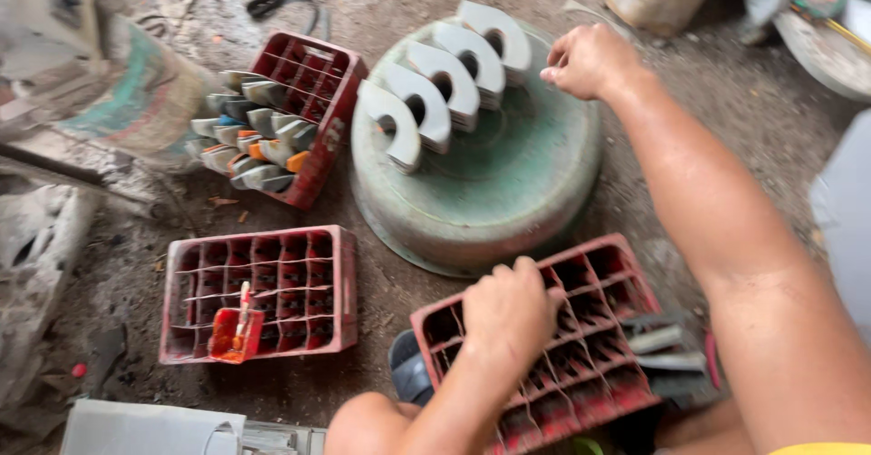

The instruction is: The person sits on a small stool and repeatedly picks up pairs of curved metal pieces from a red crate. They align the pieces and place them onto a growing stack on an overturned green basin. The person continues this process, handling the parts one by one and building a tall stack.

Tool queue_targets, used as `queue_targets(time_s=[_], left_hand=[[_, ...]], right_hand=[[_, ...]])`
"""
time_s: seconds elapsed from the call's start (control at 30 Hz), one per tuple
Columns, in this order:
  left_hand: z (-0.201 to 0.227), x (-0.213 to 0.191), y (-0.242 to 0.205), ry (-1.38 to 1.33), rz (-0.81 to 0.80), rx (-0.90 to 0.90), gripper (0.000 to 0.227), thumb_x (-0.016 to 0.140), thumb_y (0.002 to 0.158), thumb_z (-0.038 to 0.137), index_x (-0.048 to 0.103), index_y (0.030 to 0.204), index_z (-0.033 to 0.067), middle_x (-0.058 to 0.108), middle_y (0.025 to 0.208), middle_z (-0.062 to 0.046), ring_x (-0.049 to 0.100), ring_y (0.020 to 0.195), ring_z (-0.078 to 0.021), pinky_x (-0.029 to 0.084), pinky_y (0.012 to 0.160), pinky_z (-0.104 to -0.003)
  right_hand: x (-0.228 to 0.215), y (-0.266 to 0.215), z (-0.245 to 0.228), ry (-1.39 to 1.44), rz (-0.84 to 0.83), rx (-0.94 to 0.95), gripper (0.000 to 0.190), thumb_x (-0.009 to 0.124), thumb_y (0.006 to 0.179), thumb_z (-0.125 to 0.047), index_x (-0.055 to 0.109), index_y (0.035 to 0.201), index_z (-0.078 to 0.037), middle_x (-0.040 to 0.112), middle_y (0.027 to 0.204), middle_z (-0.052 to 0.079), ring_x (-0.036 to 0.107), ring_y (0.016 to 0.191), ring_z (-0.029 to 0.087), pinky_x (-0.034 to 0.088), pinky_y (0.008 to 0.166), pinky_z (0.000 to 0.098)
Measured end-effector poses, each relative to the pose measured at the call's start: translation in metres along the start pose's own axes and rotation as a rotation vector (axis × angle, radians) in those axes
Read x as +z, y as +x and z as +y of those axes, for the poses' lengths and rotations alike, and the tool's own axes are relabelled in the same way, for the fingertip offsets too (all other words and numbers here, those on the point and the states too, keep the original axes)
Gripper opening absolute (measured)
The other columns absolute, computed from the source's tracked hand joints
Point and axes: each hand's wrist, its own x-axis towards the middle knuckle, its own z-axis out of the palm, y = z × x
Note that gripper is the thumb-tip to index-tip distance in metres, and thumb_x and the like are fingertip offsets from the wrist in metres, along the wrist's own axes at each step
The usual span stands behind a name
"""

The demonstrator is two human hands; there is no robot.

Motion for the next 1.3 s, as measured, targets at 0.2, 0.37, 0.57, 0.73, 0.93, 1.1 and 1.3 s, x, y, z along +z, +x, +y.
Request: queue_targets(time_s=[0.2, 0.37, 0.57, 0.73, 0.93, 1.1, 1.3], left_hand=[[0.008, 0.019, 0.004, 0.097, -0.044, 0.054, 0.044, 0.07, 0.091, 0.048, 0.065, 0.105, 0.0063, 0.072, 0.101, -0.021, 0.071, 0.096, -0.0401, 0.057, 0.084, -0.051], [0.011, 0.062, 0.017, 0.169, -0.108, 0.177, 0.021, 0.066, 0.094, 0.035, 0.073, 0.102, 0.0172, 0.075, 0.098, -0.016, 0.072, 0.096, -0.037, 0.057, 0.083, -0.051], [0.024, 0.13, 0.029, 0.19, -0.139, 0.371, 0.024, 0.067, 0.092, 0.035, 0.072, 0.1, 0.0133, 0.074, 0.097, -0.016, 0.071, 0.093, -0.0378, 0.057, 0.079, -0.052], [0.034, 0.172, 0.04, 0.184, -0.004, 0.452, 0.03, 0.067, 0.093, 0.037, 0.068, 0.096, 0.0075, 0.071, 0.095, -0.017, 0.071, 0.086, -0.0394, 0.057, 0.071, -0.053], [0.047, 0.188, 0.043, 0.179, 0.065, 0.556, 0.036, 0.071, 0.089, 0.042, 0.067, 0.101, 0.0072, 0.069, 0.096, -0.019, 0.071, 0.08, -0.0393, 0.058, 0.066, -0.05], [0.047, 0.195, 0.044, 0.195, 0.077, 0.543, 0.023, 0.066, 0.094, 0.035, 0.071, 0.095, 0.0131, 0.067, 0.094, -0.013, 0.07, 0.077, -0.0346, 0.057, 0.064, -0.048], [0.043, 0.205, 0.046, 0.104, 0.132, 0.653, 0.017, 0.063, 0.095, 0.025, 0.071, 0.088, 0.011, 0.068, 0.096, -0.005, 0.071, 0.082, -0.0298, 0.057, 0.064, -0.045]], right_hand=[[-0.033, -0.096, 0.084, -0.099, -0.135, 0.137, 0.032, 0.076, 0.091, -0.037, 0.079, 0.115, -0.016, 0.078, 0.113, 0.01, 0.073, 0.103, 0.029, 0.056, 0.094, 0.0442], [-0.021, -0.181, 0.135, -0.191, -0.348, 0.183, 0.031, 0.072, 0.094, -0.038, 0.079, 0.117, -0.019, 0.078, 0.119, 0.006, 0.074, 0.108, 0.026, 0.053, 0.103, 0.0447], [0.017, -0.278, 0.153, -0.134, -0.552, 0.142, 0.027, 0.074, 0.091, -0.037, 0.082, 0.109, -0.018, 0.08, 0.115, 0.004, 0.075, 0.105, 0.023, 0.058, 0.098, 0.0403], [0.035, -0.318, 0.136, 0.099, -0.663, 0.122, 0.03, 0.078, 0.082, -0.037, 0.081, 0.104, -0.017, 0.081, 0.109, 0.003, 0.076, 0.101, 0.019, 0.058, 0.093, 0.0379], [0.049, -0.35, 0.119, 0.229, -0.492, 0.161, 0.047, 0.083, 0.077, -0.05, 0.081, 0.098, -0.008, 0.081, 0.097, 0.011, 0.078, 0.092, 0.025, 0.06, 0.086, 0.0379], [0.058, -0.371, 0.109, 0.317, -0.304, 0.18, 0.048, 0.085, 0.074, -0.047, 0.08, 0.102, -0.008, 0.079, 0.099, 0.014, 0.077, 0.093, 0.027, 0.059, 0.087, 0.0372], [0.062, -0.376, 0.102, 0.281, -0.295, 0.285, 0.035, 0.082, 0.074, -0.037, 0.081, 0.093, -0.008, 0.08, 0.092, 0.013, 0.077, 0.087, 0.027, 0.059, 0.083, 0.0388]])
